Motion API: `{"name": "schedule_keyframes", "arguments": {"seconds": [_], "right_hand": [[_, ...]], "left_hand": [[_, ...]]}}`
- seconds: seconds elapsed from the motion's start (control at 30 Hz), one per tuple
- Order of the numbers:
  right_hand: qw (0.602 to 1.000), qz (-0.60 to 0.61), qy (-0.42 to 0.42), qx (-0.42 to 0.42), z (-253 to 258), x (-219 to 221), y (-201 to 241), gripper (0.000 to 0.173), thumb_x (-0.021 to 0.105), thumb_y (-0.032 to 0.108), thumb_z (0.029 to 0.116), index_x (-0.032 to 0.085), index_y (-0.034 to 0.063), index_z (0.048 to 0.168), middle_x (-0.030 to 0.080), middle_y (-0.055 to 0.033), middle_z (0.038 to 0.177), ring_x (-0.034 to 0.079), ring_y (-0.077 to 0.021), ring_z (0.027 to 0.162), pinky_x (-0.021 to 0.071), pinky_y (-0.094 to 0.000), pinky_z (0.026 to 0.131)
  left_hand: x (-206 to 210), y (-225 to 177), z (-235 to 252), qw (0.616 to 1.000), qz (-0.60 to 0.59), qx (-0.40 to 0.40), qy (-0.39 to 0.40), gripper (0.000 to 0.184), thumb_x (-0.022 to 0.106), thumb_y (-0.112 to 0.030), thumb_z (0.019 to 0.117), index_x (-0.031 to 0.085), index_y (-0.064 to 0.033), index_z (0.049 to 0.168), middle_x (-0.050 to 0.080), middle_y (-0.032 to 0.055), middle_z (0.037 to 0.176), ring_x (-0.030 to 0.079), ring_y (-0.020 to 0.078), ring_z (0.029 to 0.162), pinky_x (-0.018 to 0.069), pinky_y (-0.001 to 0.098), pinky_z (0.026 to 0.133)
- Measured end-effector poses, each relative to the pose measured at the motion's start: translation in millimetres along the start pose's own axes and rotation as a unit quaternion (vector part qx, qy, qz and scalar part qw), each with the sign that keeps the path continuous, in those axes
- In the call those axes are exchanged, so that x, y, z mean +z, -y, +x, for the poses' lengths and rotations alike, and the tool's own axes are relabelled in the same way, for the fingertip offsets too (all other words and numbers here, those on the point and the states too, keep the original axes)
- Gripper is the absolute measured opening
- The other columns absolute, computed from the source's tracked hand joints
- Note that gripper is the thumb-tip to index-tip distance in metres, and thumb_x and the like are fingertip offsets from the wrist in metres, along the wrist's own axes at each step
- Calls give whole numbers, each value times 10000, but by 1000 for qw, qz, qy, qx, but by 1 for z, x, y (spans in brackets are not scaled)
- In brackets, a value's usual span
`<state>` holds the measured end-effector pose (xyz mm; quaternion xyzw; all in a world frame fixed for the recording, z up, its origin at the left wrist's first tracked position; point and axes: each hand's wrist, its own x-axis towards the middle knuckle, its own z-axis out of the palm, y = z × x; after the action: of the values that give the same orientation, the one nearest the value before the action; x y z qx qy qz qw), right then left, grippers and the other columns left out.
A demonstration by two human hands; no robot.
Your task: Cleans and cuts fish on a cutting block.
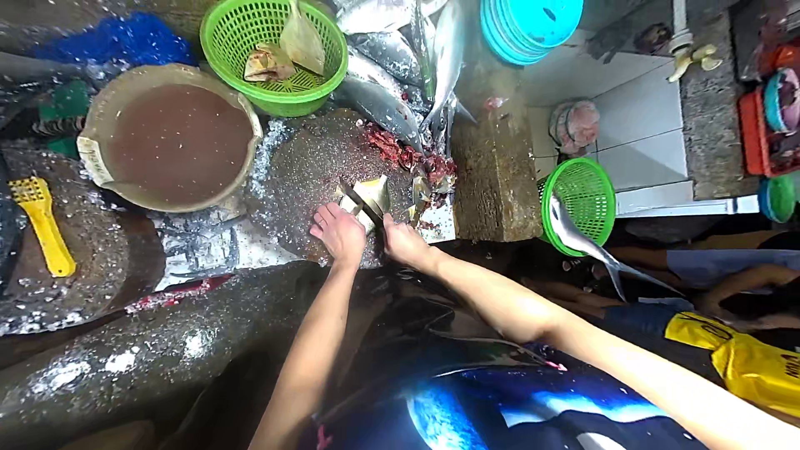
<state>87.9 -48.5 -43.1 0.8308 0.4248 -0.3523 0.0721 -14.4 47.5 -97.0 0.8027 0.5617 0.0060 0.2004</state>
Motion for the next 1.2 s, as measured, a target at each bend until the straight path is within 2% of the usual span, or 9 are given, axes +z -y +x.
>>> {"name": "schedule_keyframes", "arguments": {"seconds": [0.27,0.37,0.43,0.5,0.57,0.7,0.87,1.03,1.2], "right_hand": [[991,3,122,-62,-47,-24,-79,318,585,255,1022,547,111,1303,684,-180,945,704,-382,879,572,-606,739],[988,-35,126,-83,-60,-39,-116,248,547,319,1047,639,175,1227,706,-147,925,707,-372,885,555,-625,734],[993,-6,90,-72,-61,-36,-142,257,501,369,1061,667,203,1167,709,-119,904,702,-338,867,546,-603,740],[985,146,84,-30,-58,-25,-163,309,464,344,1091,685,148,1180,663,-109,806,634,-245,650,539,-473,606],[946,301,117,31,-51,-13,-168,349,428,373,1115,630,120,1246,569,-82,679,526,-164,477,490,-339,467],[898,405,164,44,-23,1,-158,352,418,387,1116,565,156,1337,516,-42,638,483,-130,450,460,-293,442],[901,392,184,20,1,-4,-140,347,395,398,1120,566,142,1280,491,-24,629,472,-116,446,447,-277,439],[904,402,134,49,13,-14,-136,363,420,418,1110,576,150,1300,500,-48,623,473,-140,430,450,-297,426],[880,425,205,60,23,-29,-139,344,453,403,1094,521,162,1330,450,-4,613,434,-110,420,431,-273,417]], "left_hand": [[-10,-9,6,999,-15,-36,3,408,416,-258,1001,539,-70,1341,510,228,1397,458,416,1361,405,643,1024],[-17,7,4,993,-109,37,-2,422,447,-347,1048,551,-58,1337,516,250,1380,472,443,1332,411,651,1039],[-25,21,-2,981,-128,144,21,523,629,-416,975,578,-47,1343,534,228,1400,501,434,1317,465,617,1044],[-36,21,-13,974,-47,203,85,800,815,-355,824,471,-49,1478,424,216,1548,451,454,1379,449,635,1064],[-35,16,-12,972,35,206,103,889,833,-306,810,404,-25,1536,419,231,1567,467,455,1383,451,616,1063],[-51,17,5,993,-44,82,66,496,687,-325,945,604,-82,1370,667,186,1282,670,408,1136,555,657,870],[-56,26,-13,957,-224,-103,151,453,710,-437,918,695,-24,1103,725,188,922,729,344,848,587,598,806],[-43,29,-8,937,-284,-134,152,376,740,-392,895,698,-47,1039,725,119,830,719,235,679,622,484,687],[-45,27,-5,920,-325,-160,149,374,746,-350,905,687,-19,1070,720,113,843,712,203,653,629,430,645]]}}
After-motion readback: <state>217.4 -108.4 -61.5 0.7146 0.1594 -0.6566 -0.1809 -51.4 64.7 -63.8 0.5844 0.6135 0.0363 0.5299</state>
